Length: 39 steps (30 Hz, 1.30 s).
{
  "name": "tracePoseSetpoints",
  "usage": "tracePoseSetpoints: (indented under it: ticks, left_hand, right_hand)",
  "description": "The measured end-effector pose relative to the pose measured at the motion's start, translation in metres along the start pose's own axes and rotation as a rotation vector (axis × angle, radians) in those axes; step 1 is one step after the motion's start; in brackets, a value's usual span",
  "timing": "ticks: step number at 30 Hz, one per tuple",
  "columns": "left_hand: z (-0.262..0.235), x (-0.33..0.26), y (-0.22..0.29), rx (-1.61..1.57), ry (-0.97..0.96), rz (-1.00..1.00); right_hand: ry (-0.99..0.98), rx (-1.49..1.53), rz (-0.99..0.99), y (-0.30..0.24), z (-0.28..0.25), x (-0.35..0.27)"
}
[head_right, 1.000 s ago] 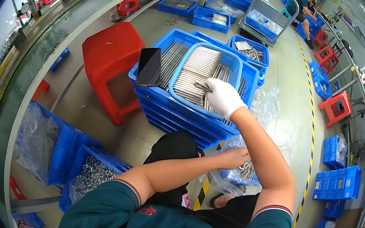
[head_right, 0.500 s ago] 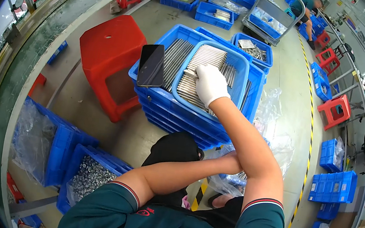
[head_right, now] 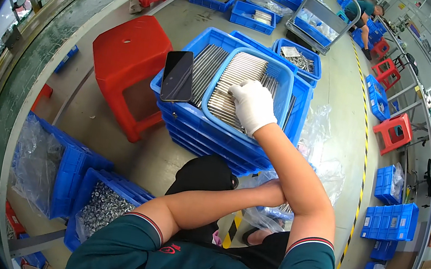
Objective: The person repeatedly picks up small metal rods from a plastic bag, aligns them in their gloved hands, and places them into a blue crate. The person also picks up rods from the crate and returns them to the bag, repeating this cycle multiple times.
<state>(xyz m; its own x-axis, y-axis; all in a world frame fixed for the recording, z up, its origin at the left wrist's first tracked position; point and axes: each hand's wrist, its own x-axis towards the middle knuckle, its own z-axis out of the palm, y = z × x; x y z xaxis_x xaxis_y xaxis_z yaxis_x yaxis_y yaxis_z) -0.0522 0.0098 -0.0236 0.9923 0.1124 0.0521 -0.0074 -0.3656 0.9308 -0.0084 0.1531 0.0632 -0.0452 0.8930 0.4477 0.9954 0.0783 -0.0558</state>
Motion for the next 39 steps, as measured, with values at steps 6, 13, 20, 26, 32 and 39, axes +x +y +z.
tracePoseSetpoints:
  ticks: [6,13,20,26,32,39]
  left_hand:
    - [0.005,0.005,-0.005,0.017,-0.018,-0.007]
    - [0.012,0.005,-0.01,0.024,0.035,0.06]
    - [-0.004,-0.003,0.005,-0.037,0.024,-0.005]
    - [-0.012,-0.007,0.015,-0.007,-0.076,-0.049]
    - [-0.014,-0.007,0.016,0.048,-0.11,-0.098]
    - [-0.011,-0.008,0.015,0.026,-0.102,-0.092]
  right_hand:
    - [0.019,-0.002,-0.032,0.009,0.006,0.004]
    - [-0.007,0.038,-0.025,0.006,0.001,0.004]
    - [-0.095,0.058,0.373,0.049,-0.019,-0.011]
    - [-0.538,-0.236,0.317,0.034,-0.029,-0.013]
    - [-0.438,-0.195,0.304,0.034,-0.014,-0.011]
    - [-0.388,-0.168,0.277,0.038,-0.011,-0.02]
